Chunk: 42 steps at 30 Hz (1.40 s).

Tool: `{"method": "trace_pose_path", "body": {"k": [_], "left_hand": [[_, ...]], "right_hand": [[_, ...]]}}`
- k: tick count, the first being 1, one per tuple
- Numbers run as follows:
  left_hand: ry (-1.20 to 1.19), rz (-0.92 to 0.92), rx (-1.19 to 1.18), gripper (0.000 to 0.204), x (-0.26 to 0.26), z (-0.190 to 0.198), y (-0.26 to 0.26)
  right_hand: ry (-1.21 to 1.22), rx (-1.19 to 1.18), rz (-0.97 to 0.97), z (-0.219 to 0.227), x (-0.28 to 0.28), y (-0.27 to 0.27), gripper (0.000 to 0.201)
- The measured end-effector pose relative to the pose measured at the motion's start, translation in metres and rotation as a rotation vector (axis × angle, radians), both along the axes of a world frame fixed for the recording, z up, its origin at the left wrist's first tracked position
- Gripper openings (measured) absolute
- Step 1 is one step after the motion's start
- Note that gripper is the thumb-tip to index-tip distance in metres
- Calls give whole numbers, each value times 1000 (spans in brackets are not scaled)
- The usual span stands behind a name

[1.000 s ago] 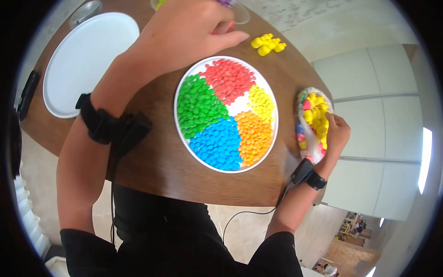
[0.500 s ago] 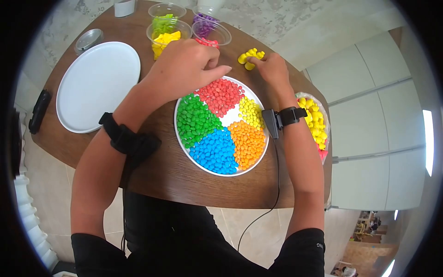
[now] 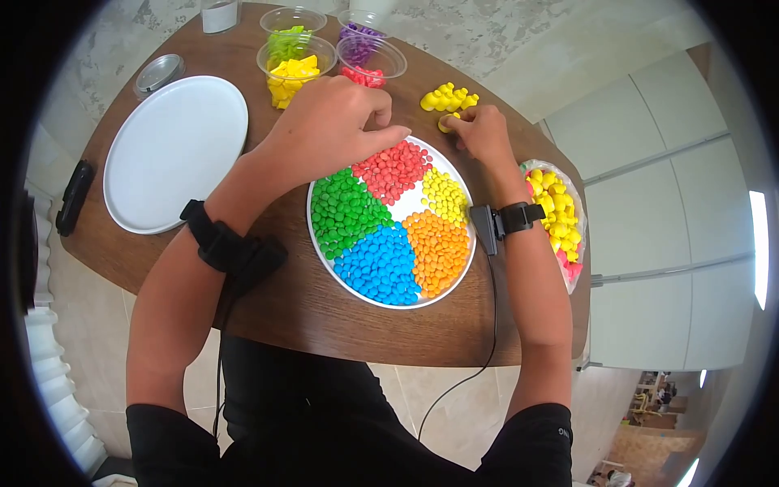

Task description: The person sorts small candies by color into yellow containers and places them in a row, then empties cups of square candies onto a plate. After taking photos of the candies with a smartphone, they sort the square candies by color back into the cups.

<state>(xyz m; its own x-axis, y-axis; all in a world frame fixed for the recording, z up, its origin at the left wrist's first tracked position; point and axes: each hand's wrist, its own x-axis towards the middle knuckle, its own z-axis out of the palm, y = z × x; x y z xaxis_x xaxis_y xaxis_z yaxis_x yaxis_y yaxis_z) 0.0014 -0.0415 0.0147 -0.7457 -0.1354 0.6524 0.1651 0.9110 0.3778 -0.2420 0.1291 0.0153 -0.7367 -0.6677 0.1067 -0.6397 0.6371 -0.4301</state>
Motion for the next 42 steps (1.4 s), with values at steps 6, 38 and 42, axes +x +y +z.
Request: {"method": "trace_pose_path", "body": {"k": [6,38,42], "left_hand": [[-36,-102,134,36,0,0,10],[-135,-402,332,21,10,-6,76],[-163,-433,355,20,12,-4,79]], "right_hand": [[-98,-174,-32,31,37,17,29],[-291,-721,61,36,183,80,17],[-265,-729,100,32,179,83,19]]}}
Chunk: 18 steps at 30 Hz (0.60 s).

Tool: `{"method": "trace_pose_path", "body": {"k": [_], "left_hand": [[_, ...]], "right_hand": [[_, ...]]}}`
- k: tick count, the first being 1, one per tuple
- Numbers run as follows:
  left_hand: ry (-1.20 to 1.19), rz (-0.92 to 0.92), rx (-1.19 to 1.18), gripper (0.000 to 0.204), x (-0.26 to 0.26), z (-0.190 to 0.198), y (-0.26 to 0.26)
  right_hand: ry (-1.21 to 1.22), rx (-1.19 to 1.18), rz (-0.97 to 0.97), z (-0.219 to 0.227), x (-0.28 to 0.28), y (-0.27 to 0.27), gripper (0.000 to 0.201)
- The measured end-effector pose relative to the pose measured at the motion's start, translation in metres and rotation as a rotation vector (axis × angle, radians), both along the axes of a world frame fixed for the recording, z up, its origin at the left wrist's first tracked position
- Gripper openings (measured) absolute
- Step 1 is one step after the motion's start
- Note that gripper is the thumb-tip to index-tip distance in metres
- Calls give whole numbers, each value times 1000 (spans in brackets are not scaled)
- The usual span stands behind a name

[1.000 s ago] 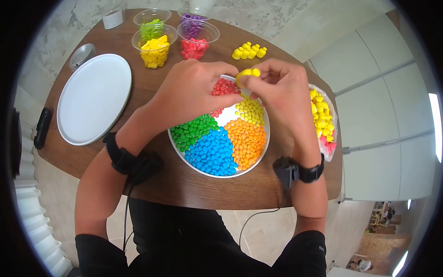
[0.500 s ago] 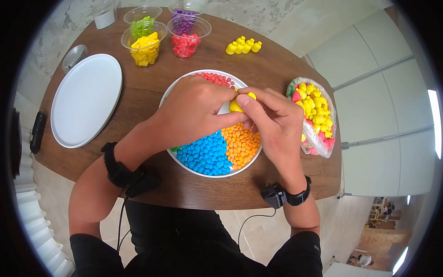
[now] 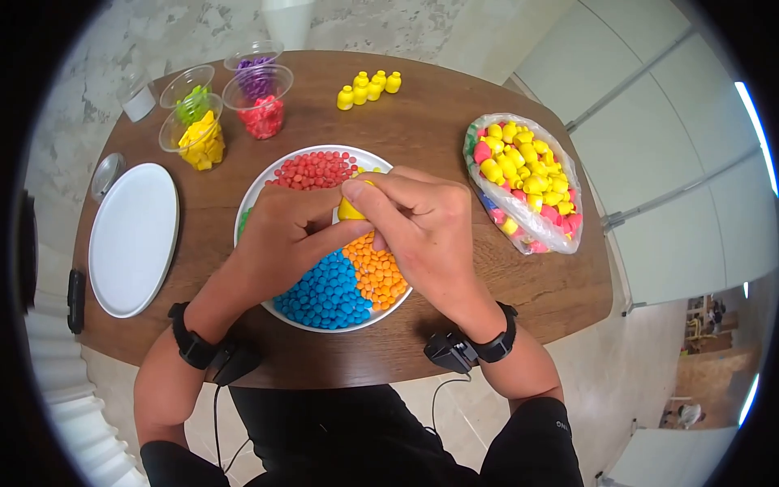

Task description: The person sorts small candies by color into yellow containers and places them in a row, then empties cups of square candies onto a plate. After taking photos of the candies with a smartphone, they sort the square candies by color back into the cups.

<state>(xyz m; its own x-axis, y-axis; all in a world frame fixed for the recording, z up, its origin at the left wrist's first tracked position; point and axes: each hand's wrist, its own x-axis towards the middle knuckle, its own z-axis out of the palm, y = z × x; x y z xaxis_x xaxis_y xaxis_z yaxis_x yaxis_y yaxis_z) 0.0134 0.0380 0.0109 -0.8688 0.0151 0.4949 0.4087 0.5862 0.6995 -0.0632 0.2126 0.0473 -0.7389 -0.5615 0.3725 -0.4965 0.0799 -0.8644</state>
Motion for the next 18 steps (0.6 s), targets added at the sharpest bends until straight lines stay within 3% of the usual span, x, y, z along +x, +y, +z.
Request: {"method": "trace_pose_path", "body": {"k": [5,14,18], "left_hand": [[-139,-36,154,18,4,10,3],[-225,10,158,24,5,16,0],[-268,60,192,27,3,19,-8]], "right_hand": [[-175,-33,50,0,-6,4,27],[-261,-99,-13,-4,-8,1,34],[-248,-220,-107,-11,-15,-1,27]]}}
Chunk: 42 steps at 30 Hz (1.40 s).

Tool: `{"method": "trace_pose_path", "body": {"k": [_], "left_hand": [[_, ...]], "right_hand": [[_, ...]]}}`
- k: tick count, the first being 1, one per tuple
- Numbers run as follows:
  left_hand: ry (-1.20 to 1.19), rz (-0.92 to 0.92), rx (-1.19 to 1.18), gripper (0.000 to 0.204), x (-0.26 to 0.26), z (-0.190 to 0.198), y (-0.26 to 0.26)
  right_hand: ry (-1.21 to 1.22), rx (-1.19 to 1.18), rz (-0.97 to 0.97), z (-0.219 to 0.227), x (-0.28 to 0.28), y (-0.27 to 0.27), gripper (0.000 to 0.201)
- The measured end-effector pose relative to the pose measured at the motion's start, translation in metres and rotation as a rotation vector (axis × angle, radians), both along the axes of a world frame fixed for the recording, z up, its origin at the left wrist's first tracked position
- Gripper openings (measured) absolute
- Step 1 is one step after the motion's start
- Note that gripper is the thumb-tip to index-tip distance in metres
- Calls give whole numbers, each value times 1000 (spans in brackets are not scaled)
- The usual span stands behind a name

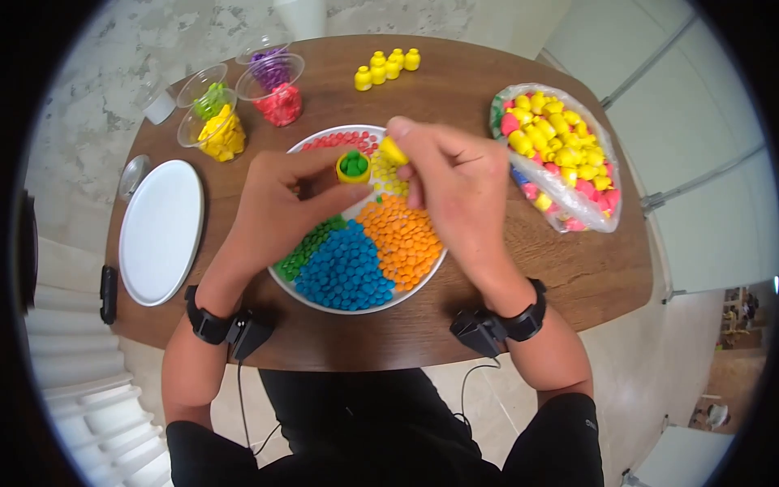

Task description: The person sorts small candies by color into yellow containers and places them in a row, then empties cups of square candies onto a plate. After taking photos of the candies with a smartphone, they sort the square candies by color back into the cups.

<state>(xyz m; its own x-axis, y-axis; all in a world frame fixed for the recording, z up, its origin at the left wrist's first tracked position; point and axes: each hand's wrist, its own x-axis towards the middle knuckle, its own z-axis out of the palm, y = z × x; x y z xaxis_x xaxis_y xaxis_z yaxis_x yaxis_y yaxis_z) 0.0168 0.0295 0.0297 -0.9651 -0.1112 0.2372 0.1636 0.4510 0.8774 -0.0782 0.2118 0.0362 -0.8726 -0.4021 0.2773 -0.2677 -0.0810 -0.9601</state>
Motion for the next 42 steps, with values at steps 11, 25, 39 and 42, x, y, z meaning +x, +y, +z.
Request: {"method": "trace_pose_path", "body": {"k": [11,25,39,42], "left_hand": [[-228,167,12,35,54,11,-47],[-242,77,-724,31,70,18,-63],[-165,-115,-1140,27,54,34,-58],[-269,-133,-1184,28,51,41,-53]], "right_hand": [[119,84,25,-21,-18,4,31],[181,228,96,-37,-28,2,28],[439,508,98,-35,-33,3,23],[526,545,80,-37,-34,2,20]]}}
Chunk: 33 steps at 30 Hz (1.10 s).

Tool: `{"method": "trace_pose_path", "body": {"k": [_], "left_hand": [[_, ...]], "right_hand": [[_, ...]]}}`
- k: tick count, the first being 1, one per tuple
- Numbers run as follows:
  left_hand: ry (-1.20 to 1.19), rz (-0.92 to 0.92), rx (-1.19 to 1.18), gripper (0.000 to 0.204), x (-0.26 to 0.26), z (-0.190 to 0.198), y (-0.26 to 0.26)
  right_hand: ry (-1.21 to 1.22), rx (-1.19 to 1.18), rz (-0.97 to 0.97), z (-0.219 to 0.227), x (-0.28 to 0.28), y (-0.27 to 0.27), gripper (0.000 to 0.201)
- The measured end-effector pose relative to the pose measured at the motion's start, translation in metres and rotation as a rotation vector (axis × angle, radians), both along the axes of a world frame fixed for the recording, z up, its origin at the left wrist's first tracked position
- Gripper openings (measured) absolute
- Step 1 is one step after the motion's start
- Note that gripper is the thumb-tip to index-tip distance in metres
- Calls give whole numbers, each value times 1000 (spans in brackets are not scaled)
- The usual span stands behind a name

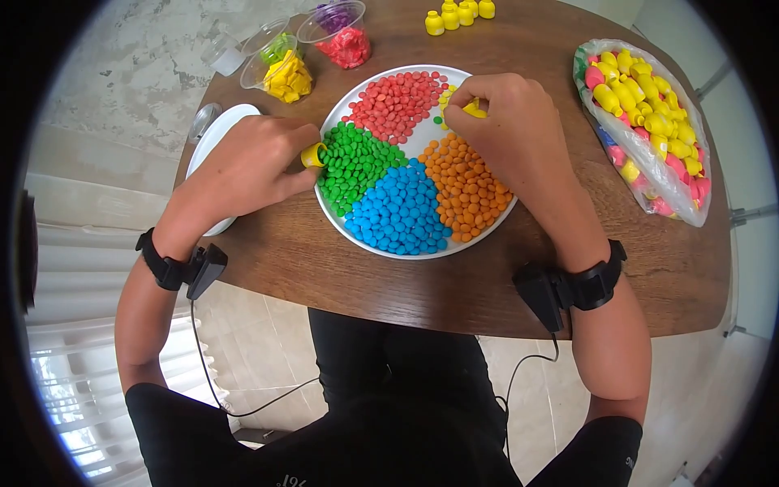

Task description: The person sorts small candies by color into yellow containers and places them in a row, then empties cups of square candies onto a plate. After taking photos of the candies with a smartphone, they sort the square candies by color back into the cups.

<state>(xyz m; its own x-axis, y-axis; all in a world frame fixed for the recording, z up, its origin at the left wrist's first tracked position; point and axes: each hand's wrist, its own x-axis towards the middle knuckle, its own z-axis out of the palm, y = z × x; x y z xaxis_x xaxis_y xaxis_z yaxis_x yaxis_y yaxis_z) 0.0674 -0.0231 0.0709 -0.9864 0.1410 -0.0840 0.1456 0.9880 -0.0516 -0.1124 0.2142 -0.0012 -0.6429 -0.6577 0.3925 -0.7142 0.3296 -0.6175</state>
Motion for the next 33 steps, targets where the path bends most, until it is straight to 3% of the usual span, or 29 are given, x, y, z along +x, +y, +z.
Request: {"method": "trace_pose_path", "body": {"k": [13,33], "left_hand": [[-56,-9,-44,34,-5,11,5],[-80,-54,-63,33,-10,11,10]], "right_hand": [[328,178,30,-11,3,-12,16],[254,177,100,0,20,-14,16]]}}
